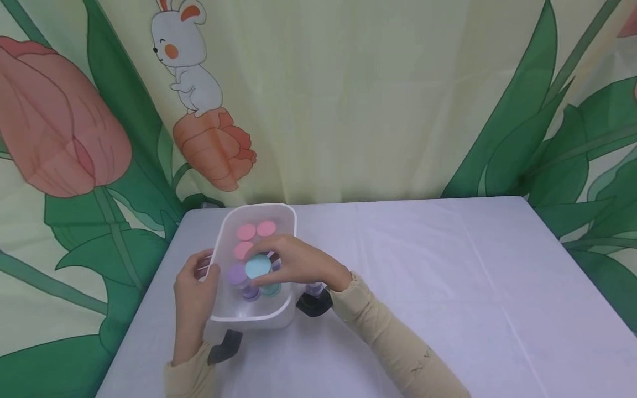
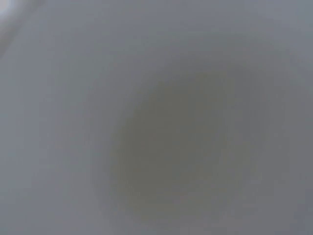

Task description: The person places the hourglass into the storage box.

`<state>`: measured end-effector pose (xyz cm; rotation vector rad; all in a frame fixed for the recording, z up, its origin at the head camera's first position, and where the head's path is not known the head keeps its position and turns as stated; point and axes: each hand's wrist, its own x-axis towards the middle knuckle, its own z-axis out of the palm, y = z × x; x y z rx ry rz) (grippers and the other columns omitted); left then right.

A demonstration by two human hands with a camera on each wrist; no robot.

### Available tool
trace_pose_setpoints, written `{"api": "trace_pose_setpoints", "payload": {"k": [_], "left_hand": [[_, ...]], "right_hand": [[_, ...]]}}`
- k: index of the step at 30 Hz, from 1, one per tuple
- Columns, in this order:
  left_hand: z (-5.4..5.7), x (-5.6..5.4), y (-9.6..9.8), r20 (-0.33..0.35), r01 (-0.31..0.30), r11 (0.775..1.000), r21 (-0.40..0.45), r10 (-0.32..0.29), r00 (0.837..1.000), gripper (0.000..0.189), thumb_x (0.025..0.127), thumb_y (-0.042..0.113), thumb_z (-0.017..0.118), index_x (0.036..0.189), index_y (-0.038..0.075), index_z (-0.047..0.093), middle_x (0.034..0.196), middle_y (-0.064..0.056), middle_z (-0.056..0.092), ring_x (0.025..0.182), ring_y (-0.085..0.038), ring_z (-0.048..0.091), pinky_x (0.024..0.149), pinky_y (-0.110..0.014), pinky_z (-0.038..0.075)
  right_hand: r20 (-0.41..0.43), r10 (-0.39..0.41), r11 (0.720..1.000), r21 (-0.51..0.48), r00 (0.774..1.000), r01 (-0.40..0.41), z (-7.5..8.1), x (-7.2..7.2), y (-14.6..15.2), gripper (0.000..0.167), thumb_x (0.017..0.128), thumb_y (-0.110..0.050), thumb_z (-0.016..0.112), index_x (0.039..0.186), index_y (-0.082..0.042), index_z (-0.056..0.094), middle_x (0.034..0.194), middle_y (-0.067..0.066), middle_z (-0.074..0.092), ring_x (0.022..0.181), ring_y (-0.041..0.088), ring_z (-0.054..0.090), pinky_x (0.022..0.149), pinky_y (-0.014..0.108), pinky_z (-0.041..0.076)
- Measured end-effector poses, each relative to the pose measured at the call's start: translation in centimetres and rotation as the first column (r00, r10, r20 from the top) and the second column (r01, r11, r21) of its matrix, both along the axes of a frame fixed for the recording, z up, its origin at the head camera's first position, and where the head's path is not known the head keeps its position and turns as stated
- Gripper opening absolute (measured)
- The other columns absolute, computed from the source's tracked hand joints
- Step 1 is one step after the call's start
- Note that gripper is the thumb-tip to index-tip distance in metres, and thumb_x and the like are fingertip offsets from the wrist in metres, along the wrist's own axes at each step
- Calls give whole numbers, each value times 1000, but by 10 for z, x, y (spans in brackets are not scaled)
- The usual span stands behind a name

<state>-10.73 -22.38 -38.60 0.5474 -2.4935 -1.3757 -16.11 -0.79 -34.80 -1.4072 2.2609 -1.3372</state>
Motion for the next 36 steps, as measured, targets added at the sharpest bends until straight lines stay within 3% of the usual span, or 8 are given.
{"api": "trace_pose_setpoints", "payload": {"k": [5,11,17,25,32,36], "left_hand": [[0,0,0,-2,8,1000,-4,-8,1000,41,98,19,48,137,9,55,132,-19,60,118,-37,57,97,-61,49],[0,0,3,-3,17,1000,-3,-17,1000,41,97,17,48,136,8,56,131,-19,60,118,-37,57,98,-61,49],[-1,1,2,11,18,1000,-4,-18,1000,41,98,19,48,137,10,55,133,-18,59,119,-37,57,96,-61,49],[0,1,-1,7,7,1000,-14,-7,1000,41,98,19,48,138,10,55,132,-18,59,119,-37,57,95,-61,50],[-1,2,-2,16,13,1000,-8,-13,1000,41,99,19,48,139,10,54,133,-18,59,120,-37,57,96,-62,49],[1,2,0,21,16,1000,-3,-16,1000,41,99,19,48,139,11,54,134,-18,59,121,-37,56,97,-62,49]], "right_hand": [[8,4,1000,4,1000,-4,-4,-5,-8,38,78,-21,85,111,-9,70,101,-6,70,90,2,58,84,24,54],[42,-9,1000,27,999,8,-9,-9,-14,35,76,-19,86,107,-10,70,100,-5,69,90,4,57,81,31,56],[96,-22,997,77,995,14,-11,-10,-16,37,76,-23,87,107,-11,71,102,-7,68,92,3,57,80,18,53],[10,12,989,150,1000,-13,6,-13,-19,32,80,-18,83,108,-8,71,94,-4,68,81,7,58,69,16,52],[29,35,976,214,999,-41,-2,-16,-29,34,76,-18,86,106,-9,72,98,-5,70,87,4,59,80,13,50],[7,61,971,232,998,-61,-5,-19,-33,32,74,-16,87,103,-9,73,94,-6,71,85,4,60,80,13,49]]}}
